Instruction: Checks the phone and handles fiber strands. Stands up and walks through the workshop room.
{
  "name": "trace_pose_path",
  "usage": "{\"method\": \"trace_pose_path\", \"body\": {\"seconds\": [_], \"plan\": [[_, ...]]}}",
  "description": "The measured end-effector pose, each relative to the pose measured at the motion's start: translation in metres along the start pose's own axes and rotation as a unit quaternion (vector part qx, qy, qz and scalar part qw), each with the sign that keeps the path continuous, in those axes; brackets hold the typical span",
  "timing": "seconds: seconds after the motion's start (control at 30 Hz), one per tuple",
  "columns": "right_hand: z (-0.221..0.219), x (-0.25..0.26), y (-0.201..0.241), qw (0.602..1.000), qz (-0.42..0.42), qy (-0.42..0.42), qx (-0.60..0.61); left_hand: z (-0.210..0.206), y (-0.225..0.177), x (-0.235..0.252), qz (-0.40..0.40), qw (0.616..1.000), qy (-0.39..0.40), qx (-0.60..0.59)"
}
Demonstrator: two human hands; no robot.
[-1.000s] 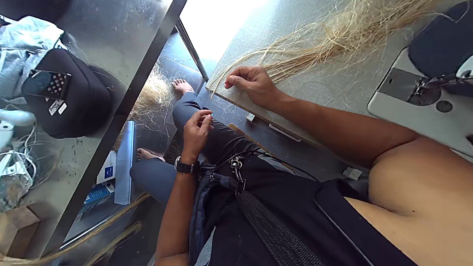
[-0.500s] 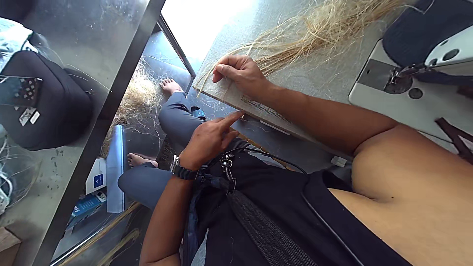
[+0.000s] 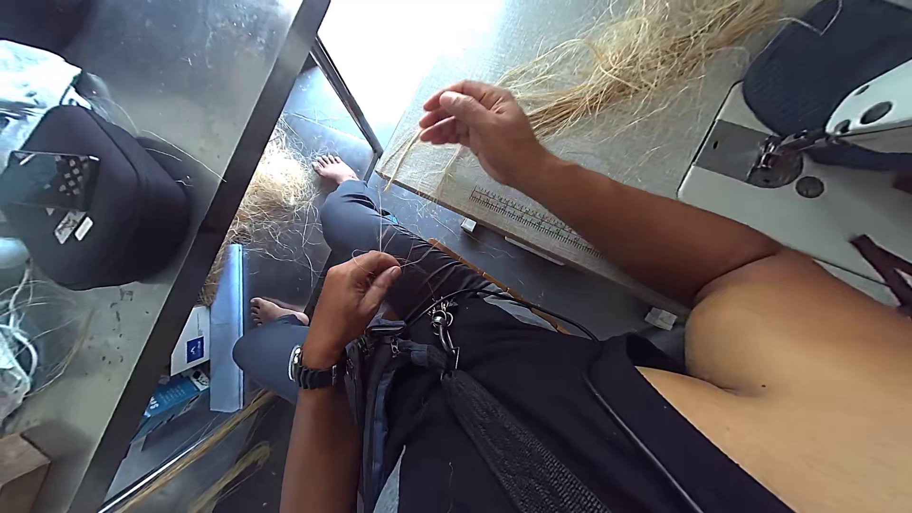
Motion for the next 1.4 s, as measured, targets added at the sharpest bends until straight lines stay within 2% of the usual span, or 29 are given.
{"method": "trace_pose_path", "body": {"seconds": [0.13, 0.23, 0.4, 0.5, 0.6, 0.7, 0.93, 1.07, 1.17, 1.27, 1.4], "plan": [[0.007, 0.002, 0.07, 0.984, 0.142, 0.001, -0.109, -0.003, 0.036, -0.014, 0.073, 0.996, -0.017, 0.055], [0.019, 0.003, 0.111, 0.957, 0.178, -0.001, -0.23, 0.004, 0.055, -0.023, 0.124, 0.989, -0.064, 0.043], [0.047, 0.002, 0.132, 0.923, 0.1, 0.005, -0.373, 0.038, 0.069, -0.047, 0.171, 0.962, -0.208, -0.039], [0.063, 0.0, 0.121, 0.849, 0.005, 0.066, -0.525, 0.06, 0.065, -0.058, 0.142, 0.943, -0.292, -0.078], [0.084, -0.006, 0.099, 0.772, -0.115, 0.113, -0.615, 0.072, 0.062, -0.063, 0.121, 0.921, -0.35, -0.124], [0.106, 0.0, 0.08, 0.713, -0.169, 0.099, -0.673, 0.073, 0.067, -0.066, 0.122, 0.914, -0.361, -0.139], [0.121, 0.008, 0.032, 0.647, -0.224, 0.126, -0.717, 0.054, 0.066, -0.059, 0.116, 0.933, -0.307, -0.146], [0.114, 0.01, 0.026, 0.637, -0.215, 0.16, -0.722, 0.047, 0.066, -0.052, 0.113, 0.94, -0.286, -0.149], [0.105, 0.012, 0.042, 0.667, -0.174, 0.169, -0.704, 0.042, 0.065, -0.045, 0.111, 0.946, -0.267, -0.145], [0.102, 0.012, 0.064, 0.702, -0.147, 0.142, -0.682, 0.037, 0.064, -0.036, 0.124, 0.953, -0.242, -0.135], [0.115, 0.011, 0.087, 0.718, -0.134, 0.096, -0.676, 0.038, 0.056, -0.023, 0.112, 0.959, -0.229, -0.124]]}}
Point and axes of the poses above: each hand's wrist, its own x-axis towards the middle knuckle, its own z-axis out of the back of the hand, y = z × x, the point moved 10 cm from there along x, towards the middle knuckle, and after that the axes turned 2 degrees about y, right-handed, at the moved point
